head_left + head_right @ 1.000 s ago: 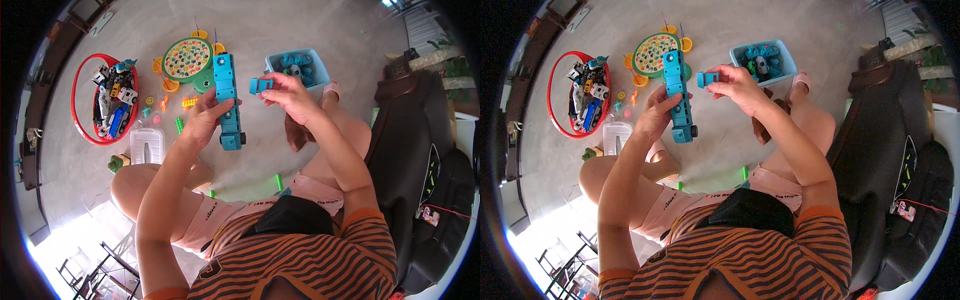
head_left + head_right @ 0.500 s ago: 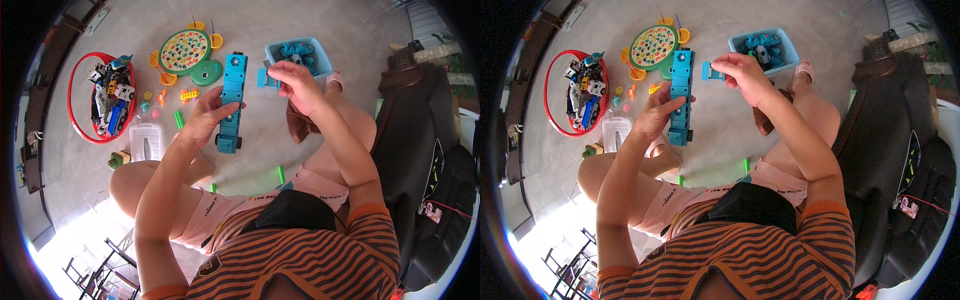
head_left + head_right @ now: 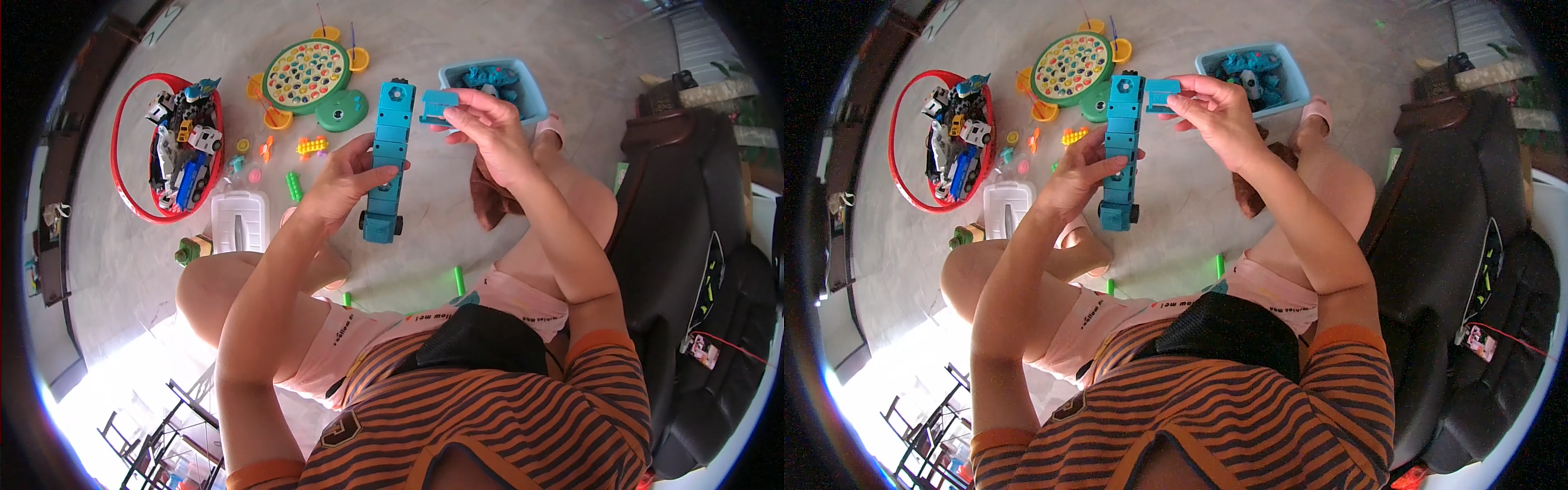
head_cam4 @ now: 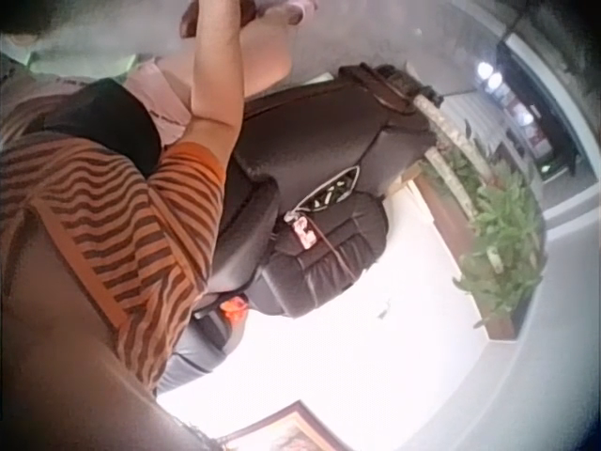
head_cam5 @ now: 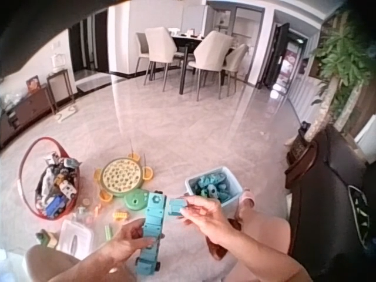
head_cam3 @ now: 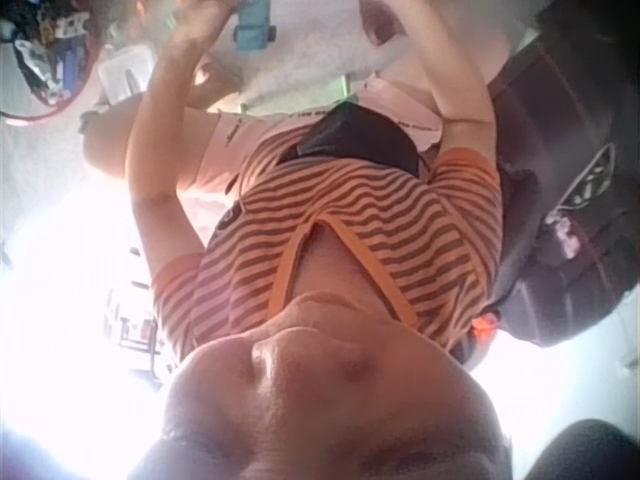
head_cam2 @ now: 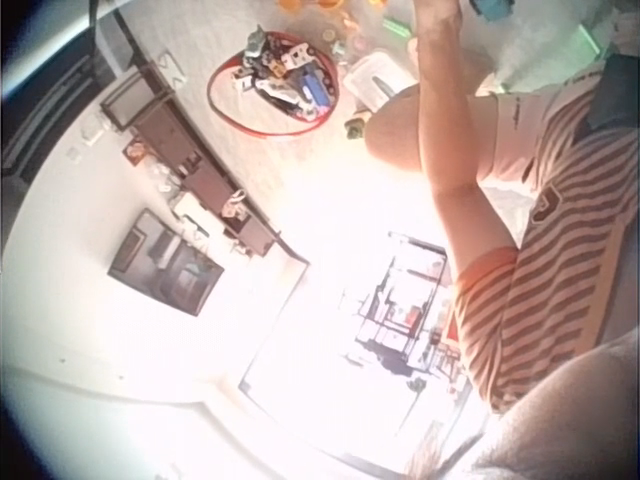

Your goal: The person sits on a green stool and assembles blue, green, and gray toy blocks by hand, picking pieces from the floor and a container, then later uses a brown cloth to wipe the inside of a white plastic container lid.

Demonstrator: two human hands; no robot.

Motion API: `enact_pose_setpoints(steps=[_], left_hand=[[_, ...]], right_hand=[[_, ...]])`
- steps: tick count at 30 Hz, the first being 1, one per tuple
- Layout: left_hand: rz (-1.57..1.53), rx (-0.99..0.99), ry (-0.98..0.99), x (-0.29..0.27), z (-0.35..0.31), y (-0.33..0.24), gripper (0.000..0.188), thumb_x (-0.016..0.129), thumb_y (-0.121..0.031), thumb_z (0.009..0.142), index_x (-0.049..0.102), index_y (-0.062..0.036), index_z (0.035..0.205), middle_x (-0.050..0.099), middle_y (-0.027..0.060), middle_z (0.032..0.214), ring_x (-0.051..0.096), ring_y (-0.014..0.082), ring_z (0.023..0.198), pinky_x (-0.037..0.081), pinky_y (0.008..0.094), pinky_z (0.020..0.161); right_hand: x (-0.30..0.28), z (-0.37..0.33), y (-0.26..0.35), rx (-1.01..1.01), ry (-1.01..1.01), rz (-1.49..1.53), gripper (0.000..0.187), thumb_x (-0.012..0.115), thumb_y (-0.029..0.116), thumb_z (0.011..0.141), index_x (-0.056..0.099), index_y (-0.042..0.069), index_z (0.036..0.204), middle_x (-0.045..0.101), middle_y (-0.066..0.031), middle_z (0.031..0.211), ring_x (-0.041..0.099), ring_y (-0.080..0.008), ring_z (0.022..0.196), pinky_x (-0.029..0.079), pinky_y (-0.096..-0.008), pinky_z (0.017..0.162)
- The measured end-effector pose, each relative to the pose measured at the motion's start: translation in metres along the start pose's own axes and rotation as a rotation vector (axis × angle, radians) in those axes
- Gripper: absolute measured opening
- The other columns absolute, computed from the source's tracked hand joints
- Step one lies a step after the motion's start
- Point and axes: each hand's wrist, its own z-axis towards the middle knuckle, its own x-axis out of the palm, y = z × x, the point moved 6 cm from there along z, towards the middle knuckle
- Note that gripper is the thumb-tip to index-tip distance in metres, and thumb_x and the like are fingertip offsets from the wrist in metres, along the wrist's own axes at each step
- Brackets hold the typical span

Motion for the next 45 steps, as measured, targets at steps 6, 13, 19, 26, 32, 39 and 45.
enact_pose_setpoints(steps=[6,13,19,26,32,39,45], left_hand=[[-0.001,-0.007,0.033,0.004,-0.002,0.002,0.056,0.060,-0.008,0.080,0.037,-0.0056,0.131,0.059,0.0103,0.108,0.055,0.0154,0.099,0.041,0.0313,0.088],[0.000,0.005,0.109,0.010,-0.002,-0.001,0.053,0.056,-0.011,0.083,0.035,-0.0058,0.131,0.058,0.0096,0.112,0.054,0.0158,0.102,0.040,0.0323,0.092],[-0.044,0.029,0.162,0.013,-0.003,-0.003,0.048,0.056,-0.021,0.086,0.040,-0.0058,0.129,0.057,0.0085,0.113,0.054,0.0146,0.103,0.041,0.0325,0.092],[-0.130,0.009,0.103,0.006,0.000,0.004,0.046,0.055,-0.028,0.087,0.044,-0.0061,0.127,0.058,0.0085,0.112,0.055,0.0131,0.099,0.044,0.0311,0.088],[-0.318,0.002,0.108,0.014,-0.005,-0.005,0.043,0.049,-0.031,0.090,0.045,-0.0081,0.126,0.058,0.0081,0.111,0.056,0.0123,0.098,0.046,0.0287,0.084],[-0.441,0.002,0.016,0.013,-0.007,-0.008,0.038,0.046,-0.025,0.092,0.044,-0.0059,0.125,0.057,0.0062,0.109,0.056,0.0131,0.096,0.046,0.0332,0.082],[-0.491,0.046,-0.050,0.004,0.000,-0.002,0.035,0.049,-0.023,0.091,0.047,-0.0079,0.123,0.058,0.0011,0.104,0.056,0.0124,0.091,0.046,0.0314,0.079]], right_hand=[[-0.001,0.002,0.009,-0.251,-0.026,-0.110,0.015,0.063,0.006,0.081,0.059,0.000,0.095,0.062,-0.0023,0.082,0.058,-0.0079,0.074,0.046,-0.0212,0.062],[0.004,-0.002,0.014,-0.351,-0.028,-0.250,0.013,0.065,0.004,0.078,0.059,0.000,0.088,0.063,-0.0037,0.079,0.059,-0.0074,0.074,0.046,-0.0193,0.057],[0.009,-0.006,0.023,-0.455,-0.052,-0.374,0.012,0.065,0.003,0.076,0.060,0.001,0.087,0.063,-0.0029,0.080,0.059,-0.0070,0.074,0.046,-0.0196,0.056],[0.017,-0.010,0.022,-0.529,0.013,-0.487,0.012,0.064,0.001,0.076,0.059,0.000,0.087,0.063,-0.0055,0.080,0.060,-0.0094,0.072,0.047,-0.0206,0.056],[0.023,-0.015,0.027,-0.629,0.045,-0.521,0.015,0.064,-0.003,0.074,0.058,0.000,0.087,0.064,-0.0074,0.083,0.061,-0.0121,0.070,0.049,-0.0218,0.056],[0.034,-0.025,0.030,-0.688,0.121,-0.607,0.018,0.063,-0.003,0.073,0.058,0.001,0.090,0.063,-0.0077,0.087,0.060,-0.0154,0.074,0.047,-0.0241,0.060],[0.040,-0.030,0.028,-0.687,0.160,-0.631,0.020,0.065,-0.001,0.072,0.058,0.004,0.090,0.062,-0.0066,0.084,0.060,-0.0178,0.073,0.048,-0.0253,0.059]])
